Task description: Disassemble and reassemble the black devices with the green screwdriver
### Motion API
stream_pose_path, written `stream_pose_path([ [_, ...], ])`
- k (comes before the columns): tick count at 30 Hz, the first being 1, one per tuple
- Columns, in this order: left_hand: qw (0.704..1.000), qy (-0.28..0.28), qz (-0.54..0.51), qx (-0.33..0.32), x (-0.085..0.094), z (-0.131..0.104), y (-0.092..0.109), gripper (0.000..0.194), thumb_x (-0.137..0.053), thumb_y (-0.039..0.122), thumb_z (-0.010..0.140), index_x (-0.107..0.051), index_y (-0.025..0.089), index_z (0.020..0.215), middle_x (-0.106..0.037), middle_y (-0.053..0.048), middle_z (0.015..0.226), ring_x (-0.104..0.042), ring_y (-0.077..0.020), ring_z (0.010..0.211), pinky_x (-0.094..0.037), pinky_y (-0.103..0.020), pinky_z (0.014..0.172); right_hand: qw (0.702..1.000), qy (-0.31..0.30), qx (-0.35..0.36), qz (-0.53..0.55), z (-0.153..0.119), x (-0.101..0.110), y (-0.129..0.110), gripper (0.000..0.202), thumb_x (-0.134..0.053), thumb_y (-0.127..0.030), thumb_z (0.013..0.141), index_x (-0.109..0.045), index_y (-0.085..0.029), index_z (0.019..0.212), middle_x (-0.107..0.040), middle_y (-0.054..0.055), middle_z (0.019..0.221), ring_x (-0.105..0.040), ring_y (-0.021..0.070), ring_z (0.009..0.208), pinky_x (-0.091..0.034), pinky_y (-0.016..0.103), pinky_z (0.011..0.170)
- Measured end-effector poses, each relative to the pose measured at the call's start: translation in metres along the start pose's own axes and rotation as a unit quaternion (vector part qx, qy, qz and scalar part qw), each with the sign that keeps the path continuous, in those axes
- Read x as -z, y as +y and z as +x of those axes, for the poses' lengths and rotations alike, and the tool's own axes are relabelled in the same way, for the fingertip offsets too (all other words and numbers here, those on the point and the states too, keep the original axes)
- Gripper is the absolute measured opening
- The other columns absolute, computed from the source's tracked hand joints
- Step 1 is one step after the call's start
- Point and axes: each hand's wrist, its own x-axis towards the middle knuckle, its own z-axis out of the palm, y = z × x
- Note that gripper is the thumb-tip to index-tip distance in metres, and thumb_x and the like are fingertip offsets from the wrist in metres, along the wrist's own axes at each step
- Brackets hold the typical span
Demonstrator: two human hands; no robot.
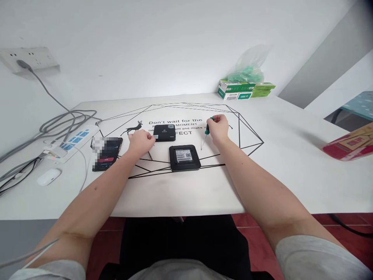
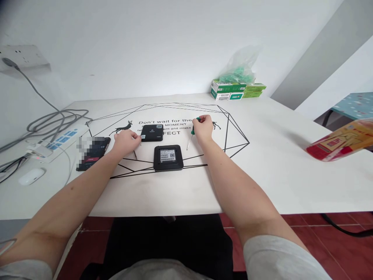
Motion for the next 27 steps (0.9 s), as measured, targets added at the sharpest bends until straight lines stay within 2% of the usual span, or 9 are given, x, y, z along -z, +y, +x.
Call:
stream_pose_path([
  [4, 0.999, 0.004, 0.015, 0.035, 0.005, 0.000, -0.002, 0.028, -0.056, 0.034, 0.098, -0.070, 0.023, 0.077, -0.078, -0.013, 0.094, -0.071, -0.0382, 0.108, -0.048, -0.055, 0.101, 0.989, -0.025, 0.016, -0.145, 0.000, 0.006, 0.000, 0.021, -0.065, -0.024, 0.079, -0.053, -0.025, 0.096, -0.064, 0.003, 0.098, -0.064, 0.0212, 0.090, -0.057, 0.039, 0.085],
  [6, 0.998, 0.023, 0.038, 0.050, 0.008, -0.001, -0.004, 0.022, -0.057, 0.034, 0.099, -0.074, 0.021, 0.099, -0.078, -0.018, 0.115, -0.070, -0.0409, 0.117, -0.050, -0.055, 0.102, 0.976, -0.044, 0.023, -0.214, 0.000, 0.007, 0.000, 0.022, -0.066, -0.021, 0.080, -0.055, -0.023, 0.099, -0.067, 0.008, 0.107, -0.064, 0.0239, 0.100, -0.056, 0.041, 0.093],
  [10, 0.992, -0.010, 0.061, 0.110, 0.009, -0.001, -0.011, 0.045, -0.058, 0.041, 0.101, -0.064, 0.013, 0.136, -0.071, -0.028, 0.132, -0.069, -0.0448, 0.123, -0.054, -0.053, 0.099, 0.951, -0.096, 0.013, -0.292, -0.004, 0.008, -0.001, 0.025, -0.070, -0.017, 0.079, -0.062, -0.018, 0.103, -0.067, 0.019, 0.121, -0.066, 0.0310, 0.109, -0.055, 0.047, 0.101],
  [16, 0.985, -0.010, -0.051, 0.162, 0.002, 0.009, -0.020, 0.021, -0.070, 0.029, 0.090, -0.074, 0.015, 0.105, -0.077, -0.026, 0.116, -0.073, -0.0456, 0.116, -0.057, -0.052, 0.097, 0.906, -0.147, 0.079, -0.389, -0.028, 0.010, -0.028, 0.045, -0.067, -0.022, 0.089, -0.065, -0.012, 0.133, -0.058, 0.028, 0.151, -0.051, 0.0479, 0.146, -0.041, 0.068, 0.122],
  [19, 0.981, 0.024, -0.100, 0.162, 0.003, 0.013, -0.024, 0.007, -0.070, 0.024, 0.090, -0.073, 0.017, 0.089, -0.079, -0.022, 0.105, -0.074, -0.0428, 0.112, -0.058, -0.049, 0.097, 0.838, -0.376, 0.209, -0.336, -0.049, 0.016, -0.047, 0.052, -0.068, -0.046, 0.096, -0.067, -0.018, 0.140, -0.064, 0.020, 0.150, -0.060, 0.0400, 0.140, -0.047, 0.058, 0.123],
  [21, 0.975, 0.054, -0.141, 0.161, 0.005, 0.014, -0.024, 0.012, -0.063, 0.024, 0.097, -0.072, 0.018, 0.093, -0.078, -0.019, 0.103, -0.076, -0.0375, 0.107, -0.060, -0.045, 0.094, 0.748, -0.546, 0.218, -0.308, -0.063, 0.021, -0.055, 0.087, -0.082, -0.064, 0.083, -0.057, -0.026, 0.157, -0.059, 0.015, 0.160, -0.055, 0.0407, 0.147, -0.047, 0.058, 0.124],
  [23, 0.965, 0.083, -0.195, 0.157, 0.004, 0.016, -0.021, 0.022, -0.051, 0.027, 0.107, -0.071, 0.019, 0.107, -0.078, -0.013, 0.103, -0.079, -0.0286, 0.095, -0.063, -0.038, 0.085, 0.691, -0.601, 0.223, -0.334, -0.075, 0.022, -0.061, 0.119, -0.094, -0.066, 0.064, -0.046, -0.031, 0.167, -0.052, 0.013, 0.168, -0.045, 0.0458, 0.156, -0.042, 0.064, 0.128],
  [25, 0.945, 0.110, -0.266, 0.154, 0.001, 0.017, -0.015, 0.032, -0.037, 0.029, 0.114, -0.065, 0.021, 0.125, -0.075, -0.008, 0.105, -0.077, -0.0196, 0.078, -0.064, -0.031, 0.072, 0.675, -0.607, 0.231, -0.351, -0.084, 0.020, -0.063, 0.125, -0.096, -0.061, 0.061, -0.042, -0.029, 0.170, -0.050, 0.015, 0.170, -0.042, 0.0469, 0.157, -0.039, 0.065, 0.129],
  [27, 0.863, 0.152, -0.457, 0.152, -0.004, 0.017, -0.008, 0.024, -0.045, 0.031, 0.114, -0.062, 0.022, 0.128, -0.070, -0.005, 0.104, -0.074, -0.0163, 0.068, -0.064, -0.031, 0.067, 0.681, -0.597, 0.242, -0.349, -0.090, 0.015, -0.062, 0.121, -0.093, -0.056, 0.065, -0.042, -0.026, 0.170, -0.050, 0.016, 0.168, -0.044, 0.0458, 0.155, -0.038, 0.064, 0.129],
])
